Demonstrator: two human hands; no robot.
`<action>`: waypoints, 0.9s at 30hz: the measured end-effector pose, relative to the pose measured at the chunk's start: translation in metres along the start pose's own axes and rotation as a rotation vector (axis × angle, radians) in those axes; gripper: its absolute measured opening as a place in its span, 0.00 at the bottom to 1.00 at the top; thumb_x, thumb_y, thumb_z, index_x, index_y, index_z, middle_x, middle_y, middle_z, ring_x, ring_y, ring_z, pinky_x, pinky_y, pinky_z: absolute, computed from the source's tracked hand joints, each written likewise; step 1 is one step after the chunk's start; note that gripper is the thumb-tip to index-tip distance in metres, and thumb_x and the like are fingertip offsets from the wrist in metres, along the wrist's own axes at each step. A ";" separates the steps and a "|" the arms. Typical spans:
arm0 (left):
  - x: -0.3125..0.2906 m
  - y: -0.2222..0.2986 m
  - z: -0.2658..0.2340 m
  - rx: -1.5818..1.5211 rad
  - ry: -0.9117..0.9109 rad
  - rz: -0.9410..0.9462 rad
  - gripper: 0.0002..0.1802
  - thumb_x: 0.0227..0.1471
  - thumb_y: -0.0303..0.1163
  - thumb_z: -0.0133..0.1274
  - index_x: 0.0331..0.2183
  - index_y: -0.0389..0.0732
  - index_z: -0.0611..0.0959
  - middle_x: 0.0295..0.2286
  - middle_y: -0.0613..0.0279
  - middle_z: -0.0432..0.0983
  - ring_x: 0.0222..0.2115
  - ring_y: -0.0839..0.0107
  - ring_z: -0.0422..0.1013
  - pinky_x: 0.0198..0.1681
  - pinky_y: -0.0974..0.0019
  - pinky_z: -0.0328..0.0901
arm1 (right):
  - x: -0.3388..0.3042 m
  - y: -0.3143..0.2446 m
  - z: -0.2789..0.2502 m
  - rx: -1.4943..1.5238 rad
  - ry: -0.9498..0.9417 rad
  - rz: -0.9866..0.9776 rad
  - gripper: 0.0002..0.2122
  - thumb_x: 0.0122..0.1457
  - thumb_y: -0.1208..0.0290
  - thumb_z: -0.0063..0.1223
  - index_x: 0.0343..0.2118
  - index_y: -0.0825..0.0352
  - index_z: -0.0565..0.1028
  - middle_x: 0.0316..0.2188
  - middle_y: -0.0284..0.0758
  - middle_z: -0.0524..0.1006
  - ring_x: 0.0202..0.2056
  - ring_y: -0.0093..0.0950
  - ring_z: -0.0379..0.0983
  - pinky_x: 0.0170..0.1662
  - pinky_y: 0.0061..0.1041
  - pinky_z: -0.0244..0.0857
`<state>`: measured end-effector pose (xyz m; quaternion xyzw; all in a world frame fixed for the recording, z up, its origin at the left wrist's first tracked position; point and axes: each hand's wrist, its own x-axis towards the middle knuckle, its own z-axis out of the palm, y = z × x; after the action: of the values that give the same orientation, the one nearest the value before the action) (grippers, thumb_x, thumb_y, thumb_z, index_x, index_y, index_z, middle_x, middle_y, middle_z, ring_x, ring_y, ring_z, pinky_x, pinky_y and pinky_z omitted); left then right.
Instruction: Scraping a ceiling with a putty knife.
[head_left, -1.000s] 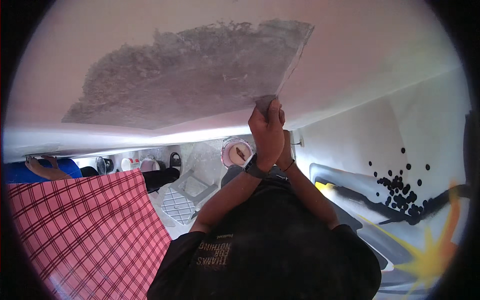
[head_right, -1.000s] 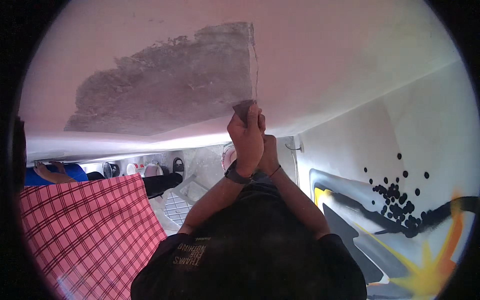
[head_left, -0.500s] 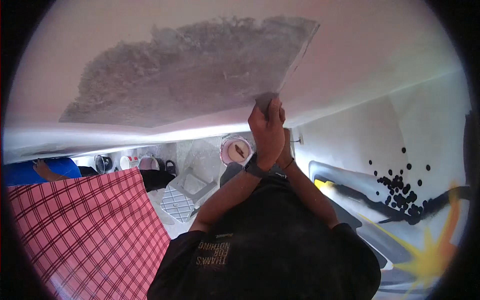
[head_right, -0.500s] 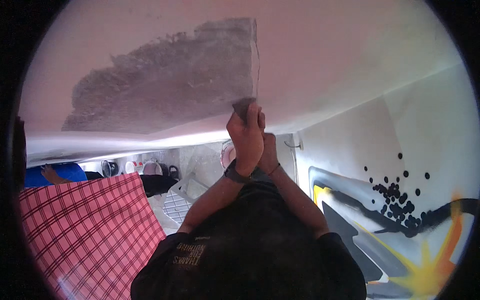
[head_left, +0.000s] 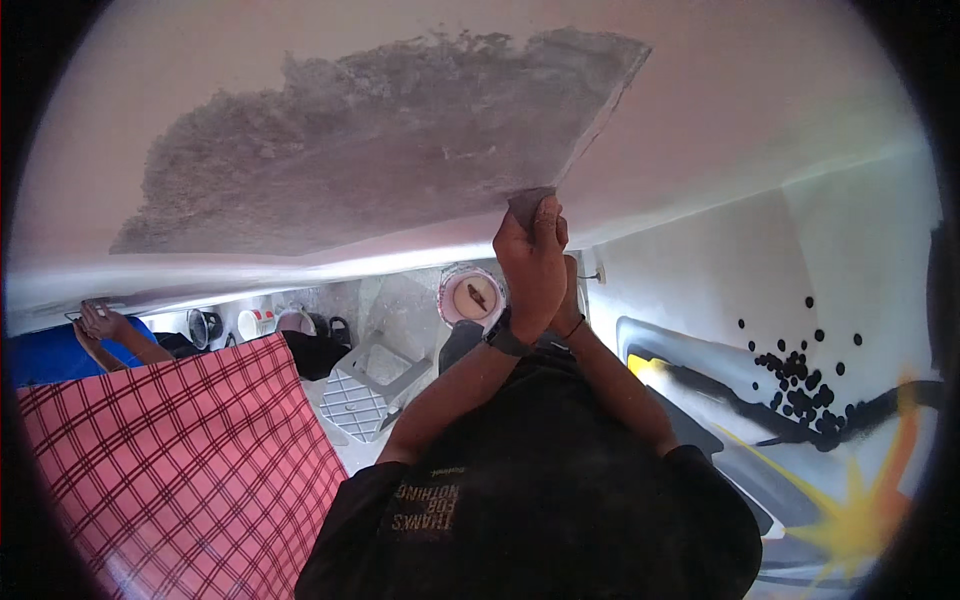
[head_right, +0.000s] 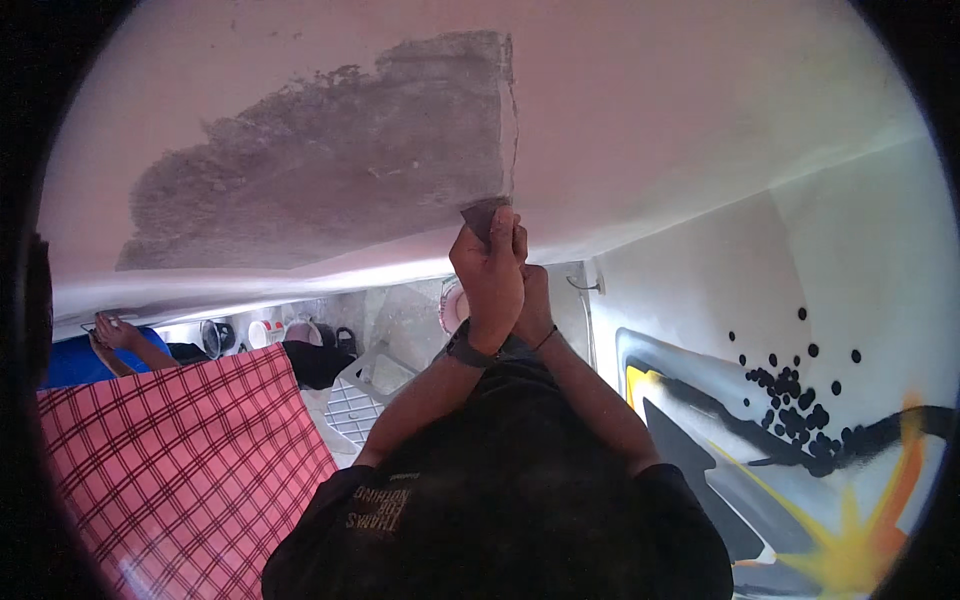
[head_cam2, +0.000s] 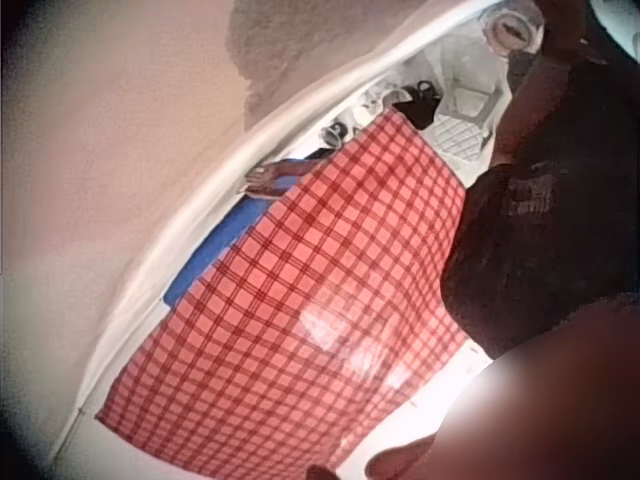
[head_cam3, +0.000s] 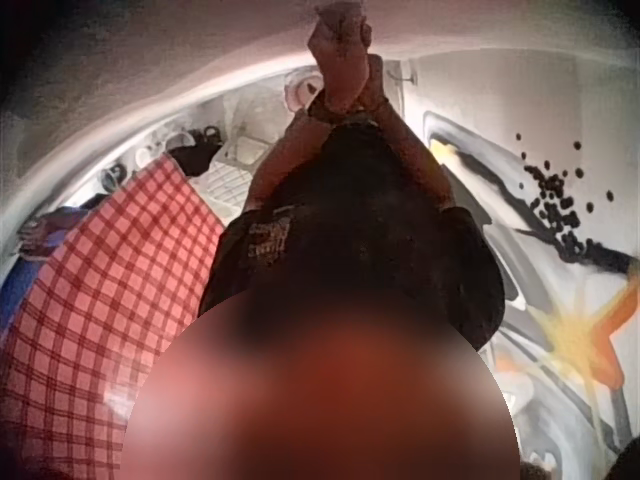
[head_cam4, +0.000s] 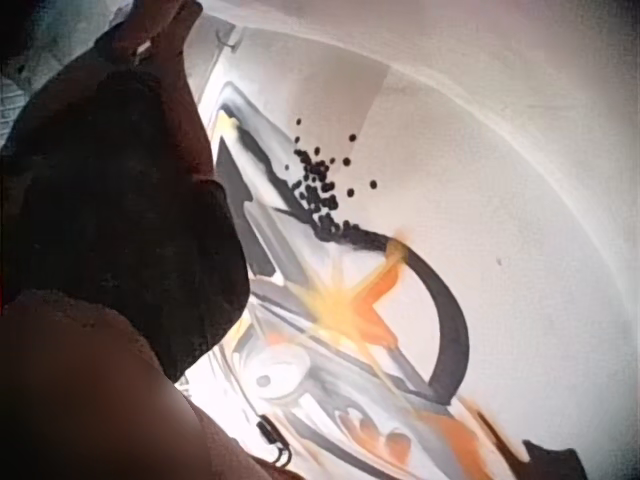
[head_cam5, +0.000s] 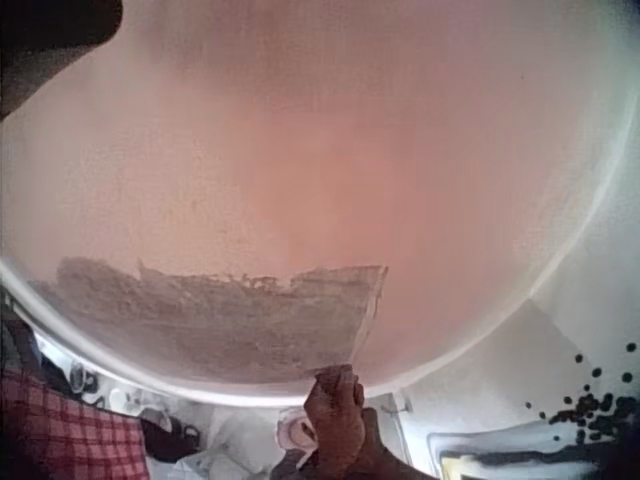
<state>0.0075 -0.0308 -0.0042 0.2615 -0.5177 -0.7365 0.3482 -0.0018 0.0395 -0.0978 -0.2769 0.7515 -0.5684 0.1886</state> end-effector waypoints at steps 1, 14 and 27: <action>0.000 -0.001 -0.002 -0.028 0.007 -0.009 0.11 0.60 0.30 0.49 0.27 0.35 0.73 0.17 0.69 0.66 0.18 0.82 0.59 0.20 0.75 0.53 | -0.002 0.000 0.002 -0.009 0.022 -0.054 0.09 0.49 0.69 0.58 0.28 0.71 0.75 0.20 0.44 0.77 0.25 0.33 0.77 0.26 0.30 0.66; 0.001 0.017 -0.012 0.000 -0.012 -0.038 0.11 0.60 0.30 0.49 0.27 0.35 0.73 0.18 0.69 0.67 0.18 0.82 0.60 0.20 0.76 0.54 | -0.005 -0.021 0.009 0.008 -0.016 -0.035 0.10 0.49 0.69 0.58 0.27 0.72 0.75 0.20 0.41 0.78 0.25 0.26 0.77 0.26 0.30 0.66; -0.009 -0.002 0.010 -0.066 0.029 -0.063 0.11 0.60 0.30 0.49 0.26 0.36 0.73 0.17 0.69 0.66 0.17 0.82 0.60 0.20 0.75 0.54 | -0.010 0.015 0.001 0.009 0.092 -0.083 0.11 0.48 0.69 0.59 0.28 0.72 0.74 0.19 0.41 0.77 0.23 0.26 0.76 0.25 0.29 0.65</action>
<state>0.0054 -0.0179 -0.0023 0.2766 -0.4793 -0.7600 0.3407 0.0036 0.0479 -0.1127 -0.2807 0.7447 -0.5911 0.1313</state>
